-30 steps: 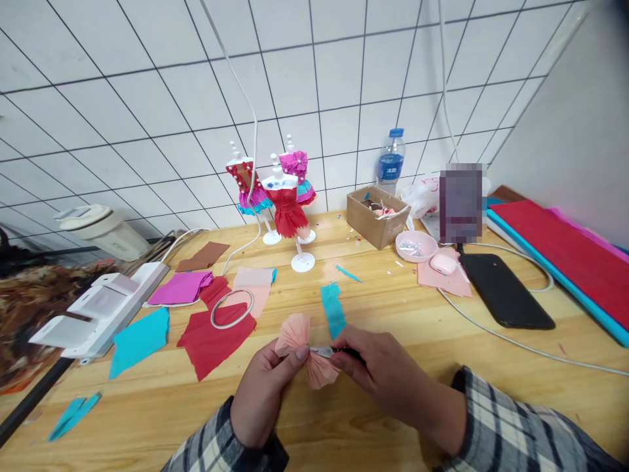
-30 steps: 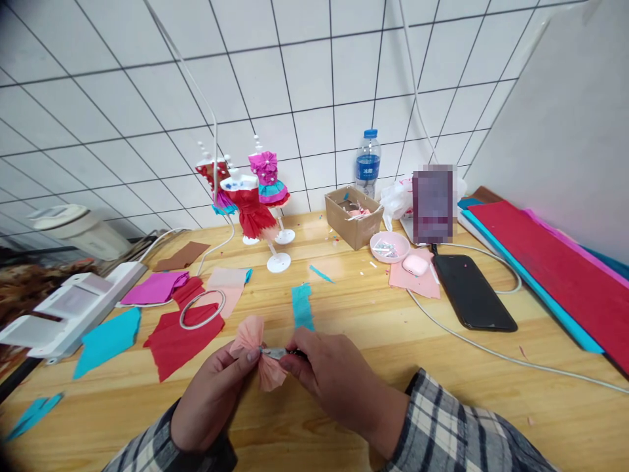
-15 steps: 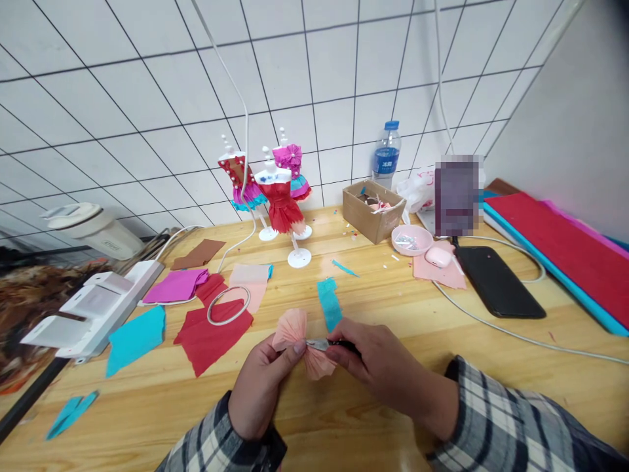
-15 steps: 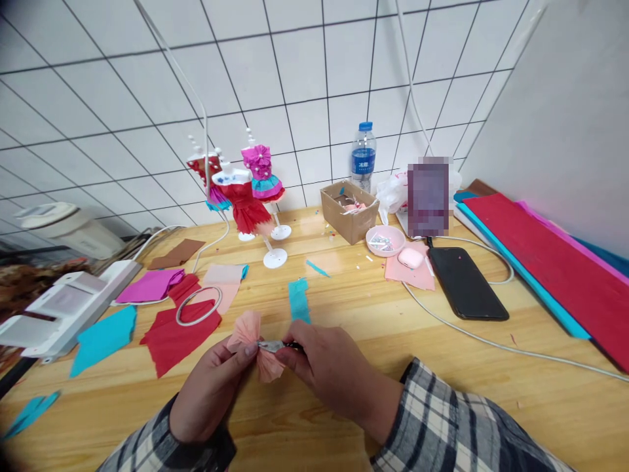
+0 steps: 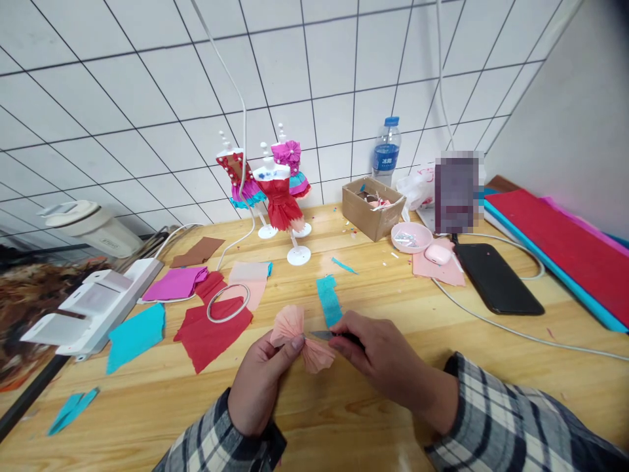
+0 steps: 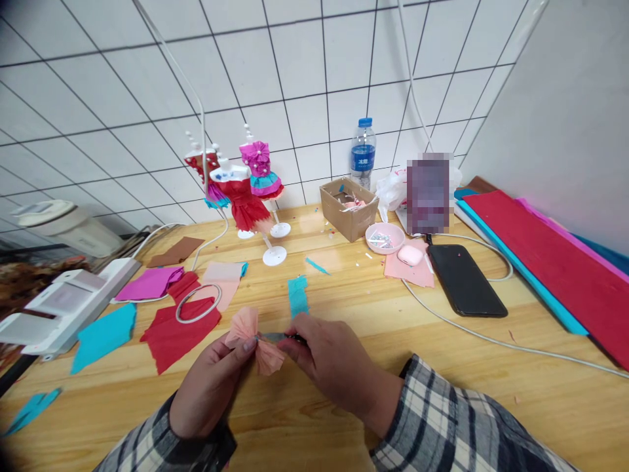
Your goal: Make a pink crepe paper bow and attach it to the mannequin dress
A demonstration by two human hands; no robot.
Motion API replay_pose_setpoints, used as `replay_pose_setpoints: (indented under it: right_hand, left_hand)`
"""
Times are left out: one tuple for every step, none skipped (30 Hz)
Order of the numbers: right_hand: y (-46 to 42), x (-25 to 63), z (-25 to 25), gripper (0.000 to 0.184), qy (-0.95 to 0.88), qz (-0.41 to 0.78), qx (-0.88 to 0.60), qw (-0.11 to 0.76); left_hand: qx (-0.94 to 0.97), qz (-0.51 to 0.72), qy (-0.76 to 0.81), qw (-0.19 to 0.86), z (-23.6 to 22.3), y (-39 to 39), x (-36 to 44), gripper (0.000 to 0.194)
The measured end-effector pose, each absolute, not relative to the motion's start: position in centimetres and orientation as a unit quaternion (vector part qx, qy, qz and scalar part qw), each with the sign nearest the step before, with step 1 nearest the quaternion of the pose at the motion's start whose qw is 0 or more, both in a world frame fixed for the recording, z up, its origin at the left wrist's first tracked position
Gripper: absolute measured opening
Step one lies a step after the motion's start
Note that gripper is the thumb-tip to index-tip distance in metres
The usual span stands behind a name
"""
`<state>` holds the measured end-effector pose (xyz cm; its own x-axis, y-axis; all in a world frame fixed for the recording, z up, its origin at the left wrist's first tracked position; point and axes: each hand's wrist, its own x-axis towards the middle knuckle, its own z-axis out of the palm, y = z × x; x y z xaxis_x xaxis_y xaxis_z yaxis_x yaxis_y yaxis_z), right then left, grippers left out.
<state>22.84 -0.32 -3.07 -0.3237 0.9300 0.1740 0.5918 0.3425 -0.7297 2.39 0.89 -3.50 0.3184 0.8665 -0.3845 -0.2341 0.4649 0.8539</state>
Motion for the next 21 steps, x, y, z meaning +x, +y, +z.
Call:
replay_pose_setpoints:
  right_hand:
    - [-0.1, 23.3, -3.0, 0.028, -0.756, 0.27, -0.514, 0.301]
    - [0.3, 23.8, -3.0, 0.028, -0.749, 0.253, -0.536, 0.298]
    - [0.7, 24.6, -3.0, 0.028, -0.74, 0.23, -0.562, 0.288]
    - [1.3, 25.4, -3.1, 0.028, -0.732, 0.201, -0.593, 0.271]
    - [1.9, 26.3, -3.2, 0.027, -0.725, 0.169, -0.618, 0.252]
    - [2.6, 27.1, -3.3, 0.025, -0.72, 0.141, -0.636, 0.237]
    - [3.2, 27.9, -3.5, 0.022, -0.723, 0.127, -0.642, 0.221]
    - [3.7, 28.5, -3.7, 0.019, -0.727, 0.122, -0.642, 0.21]
    - [4.0, 28.8, -3.9, 0.016, -0.733, 0.12, -0.636, 0.212]
    - [4.1, 28.9, -4.0, 0.013, -0.736, 0.116, -0.627, 0.229]
    - [4.1, 28.6, -4.0, 0.012, -0.726, 0.114, -0.624, 0.265]
    - [3.8, 28.1, -3.9, 0.016, -0.712, 0.131, -0.617, 0.308]
    - [3.3, 27.2, -3.7, 0.02, -0.696, 0.169, -0.603, 0.352]
    - [2.8, 26.0, -3.4, 0.025, -0.676, 0.235, -0.578, 0.393]
    - [2.2, 24.7, -3.1, 0.032, -0.65, 0.33, -0.54, 0.422]
    - [1.6, 23.3, -2.8, 0.043, -0.608, 0.43, -0.496, 0.448]
    - [1.1, 21.9, -2.6, 0.054, -0.565, 0.516, -0.45, 0.46]
    - [0.8, 20.5, -2.3, 0.058, -0.529, 0.573, -0.412, 0.47]
    - [0.6, 19.4, -2.0, 0.056, -0.503, 0.608, -0.391, 0.473]
    - [0.7, 18.5, -1.7, 0.048, -0.463, 0.623, -0.397, 0.491]
    - [0.9, 17.7, -1.5, 0.043, -0.431, 0.635, -0.4, 0.501]
  left_hand:
    - [0.355, 0.382, 0.454, 0.723, -3.6, 0.9, 2.3, 0.028]
    - [0.355, 0.384, 0.464, 0.715, -3.7, 1.0, 2.3, 0.027]
    - [0.357, 0.385, 0.475, 0.706, -3.8, 1.0, 2.2, 0.026]
    - [0.362, 0.383, 0.488, 0.696, -3.8, 1.1, 2.2, 0.027]
    - [0.369, 0.379, 0.503, 0.683, -3.8, 1.1, 2.2, 0.028]
    - [0.38, 0.374, 0.518, 0.67, -3.7, 1.1, 2.3, 0.03]
    - [0.393, 0.367, 0.53, 0.656, -3.5, 1.1, 2.3, 0.032]
    - [0.409, 0.363, 0.54, 0.64, -3.2, 1.0, 2.4, 0.033]
    - [0.425, 0.363, 0.546, 0.624, -2.9, 1.0, 2.6, 0.034]
    - [0.439, 0.368, 0.55, 0.608, -2.5, 0.9, 2.7, 0.034]
    - [0.449, 0.376, 0.553, 0.593, -2.2, 0.8, 2.8, 0.033]
    - [0.453, 0.385, 0.557, 0.579, -1.8, 0.7, 2.8, 0.033]
    - [0.452, 0.396, 0.561, 0.57, -1.4, 0.7, 2.9, 0.033]
    - [0.445, 0.409, 0.563, 0.564, -1.1, 0.7, 2.9, 0.033]
    - [0.435, 0.422, 0.563, 0.561, -0.7, 0.7, 3.0, 0.033]
    - [0.424, 0.439, 0.56, 0.559, -0.5, 0.8, 3.0, 0.033]
    - [0.415, 0.458, 0.556, 0.556, -0.2, 0.9, 3.1, 0.034]
    - [0.407, 0.477, 0.552, 0.55, 0.0, 1.1, 3.2, 0.034]
    - [0.403, 0.493, 0.549, 0.542, 0.3, 1.2, 3.3, 0.035]
    - [0.401, 0.506, 0.546, 0.534, 0.5, 1.4, 3.5, 0.035]
    - [0.402, 0.515, 0.541, 0.53, 0.7, 1.6, 3.6, 0.035]
